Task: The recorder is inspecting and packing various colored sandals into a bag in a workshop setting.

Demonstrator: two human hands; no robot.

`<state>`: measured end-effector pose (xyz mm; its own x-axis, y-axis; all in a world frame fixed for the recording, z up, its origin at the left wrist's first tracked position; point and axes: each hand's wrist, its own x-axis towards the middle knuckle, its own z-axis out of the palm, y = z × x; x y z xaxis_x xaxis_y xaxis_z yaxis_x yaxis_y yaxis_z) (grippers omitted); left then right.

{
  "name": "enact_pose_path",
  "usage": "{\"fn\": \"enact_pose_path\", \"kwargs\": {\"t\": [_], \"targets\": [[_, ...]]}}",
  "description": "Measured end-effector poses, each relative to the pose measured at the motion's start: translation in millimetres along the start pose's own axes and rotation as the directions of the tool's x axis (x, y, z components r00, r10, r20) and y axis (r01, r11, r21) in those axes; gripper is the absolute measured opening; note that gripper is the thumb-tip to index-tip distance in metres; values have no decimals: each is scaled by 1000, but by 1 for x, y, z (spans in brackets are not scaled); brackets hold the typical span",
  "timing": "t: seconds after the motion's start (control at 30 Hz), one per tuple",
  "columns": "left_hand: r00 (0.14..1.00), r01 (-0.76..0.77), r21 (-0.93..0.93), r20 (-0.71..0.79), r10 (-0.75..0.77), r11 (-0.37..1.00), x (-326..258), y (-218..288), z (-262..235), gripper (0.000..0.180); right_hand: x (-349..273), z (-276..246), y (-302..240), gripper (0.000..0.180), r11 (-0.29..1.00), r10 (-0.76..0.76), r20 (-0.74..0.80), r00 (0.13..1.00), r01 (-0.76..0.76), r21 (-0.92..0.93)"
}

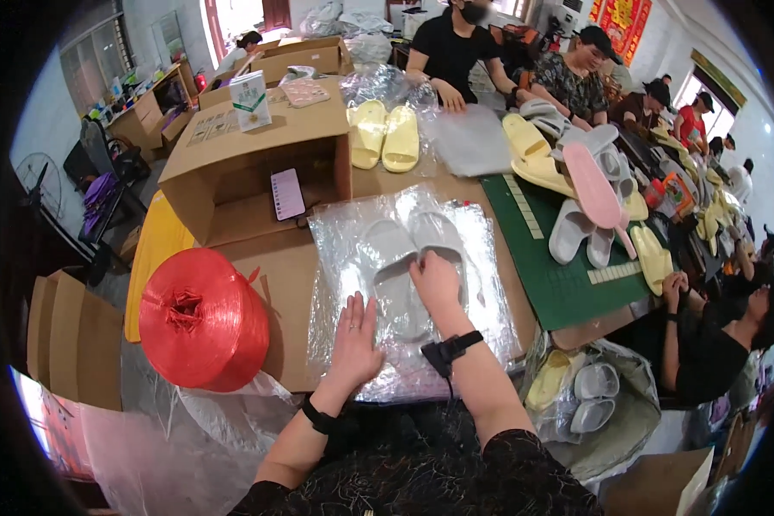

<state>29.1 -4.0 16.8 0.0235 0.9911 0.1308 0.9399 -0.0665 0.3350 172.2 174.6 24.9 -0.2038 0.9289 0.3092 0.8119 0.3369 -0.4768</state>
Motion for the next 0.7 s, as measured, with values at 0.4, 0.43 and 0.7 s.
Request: {"fn": "enact_pose_path", "kwargs": {"t": [0.4, 0.43, 0.7], "targets": [[989, -22, -142, -146, 2, 990, 6, 2, 3, 86, -106, -103, 105, 17, 882, 368, -299, 880, -228, 412], [987, -35, -140, -158, 13, 990, 4, -1, 5, 86, -120, -112, 111, 13, 922, 322, -445, 836, -170, 349], [988, -40, -158, -152, 15, 987, 0, -7, 9, 86, -235, -183, 231, 17, 788, 563, -756, 334, -492, 369]]}}
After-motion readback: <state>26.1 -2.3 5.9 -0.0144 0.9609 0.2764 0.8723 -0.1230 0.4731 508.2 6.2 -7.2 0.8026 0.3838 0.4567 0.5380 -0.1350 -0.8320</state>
